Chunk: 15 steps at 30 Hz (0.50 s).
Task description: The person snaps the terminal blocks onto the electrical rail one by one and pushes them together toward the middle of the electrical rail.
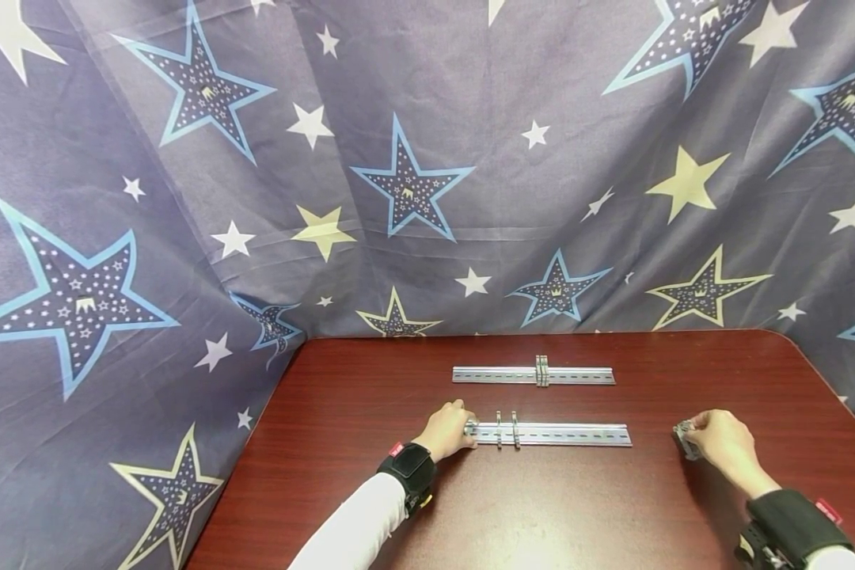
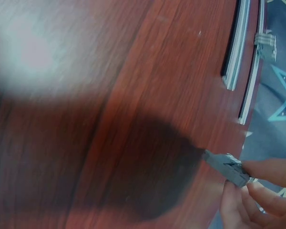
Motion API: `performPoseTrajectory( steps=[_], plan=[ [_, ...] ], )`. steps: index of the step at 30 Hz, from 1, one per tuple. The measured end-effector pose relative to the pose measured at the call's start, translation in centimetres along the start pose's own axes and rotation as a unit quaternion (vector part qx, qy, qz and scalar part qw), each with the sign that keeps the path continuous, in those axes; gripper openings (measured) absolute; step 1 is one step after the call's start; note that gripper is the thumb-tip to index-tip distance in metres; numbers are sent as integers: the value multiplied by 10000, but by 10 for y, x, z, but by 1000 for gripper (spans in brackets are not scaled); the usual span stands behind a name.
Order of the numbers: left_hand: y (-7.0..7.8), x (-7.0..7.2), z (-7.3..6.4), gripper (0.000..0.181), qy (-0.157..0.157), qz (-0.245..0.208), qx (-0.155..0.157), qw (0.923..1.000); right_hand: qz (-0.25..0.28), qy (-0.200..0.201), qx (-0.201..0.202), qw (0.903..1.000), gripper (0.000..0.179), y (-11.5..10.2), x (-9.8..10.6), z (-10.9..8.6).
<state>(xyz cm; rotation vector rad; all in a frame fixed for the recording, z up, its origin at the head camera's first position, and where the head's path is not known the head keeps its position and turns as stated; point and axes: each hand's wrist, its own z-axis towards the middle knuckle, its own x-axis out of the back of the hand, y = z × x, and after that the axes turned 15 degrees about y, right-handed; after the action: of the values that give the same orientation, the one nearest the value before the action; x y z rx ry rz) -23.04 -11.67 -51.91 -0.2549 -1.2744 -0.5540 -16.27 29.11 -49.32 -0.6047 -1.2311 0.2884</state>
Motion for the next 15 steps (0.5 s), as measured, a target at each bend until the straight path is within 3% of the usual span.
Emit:
performPoseTrajectory(
  steps=[15],
  plan=[
    [0,-1,0,25,-24,7,32,10000,215,43,77,9997,19,-33,-21,2]
  ],
)
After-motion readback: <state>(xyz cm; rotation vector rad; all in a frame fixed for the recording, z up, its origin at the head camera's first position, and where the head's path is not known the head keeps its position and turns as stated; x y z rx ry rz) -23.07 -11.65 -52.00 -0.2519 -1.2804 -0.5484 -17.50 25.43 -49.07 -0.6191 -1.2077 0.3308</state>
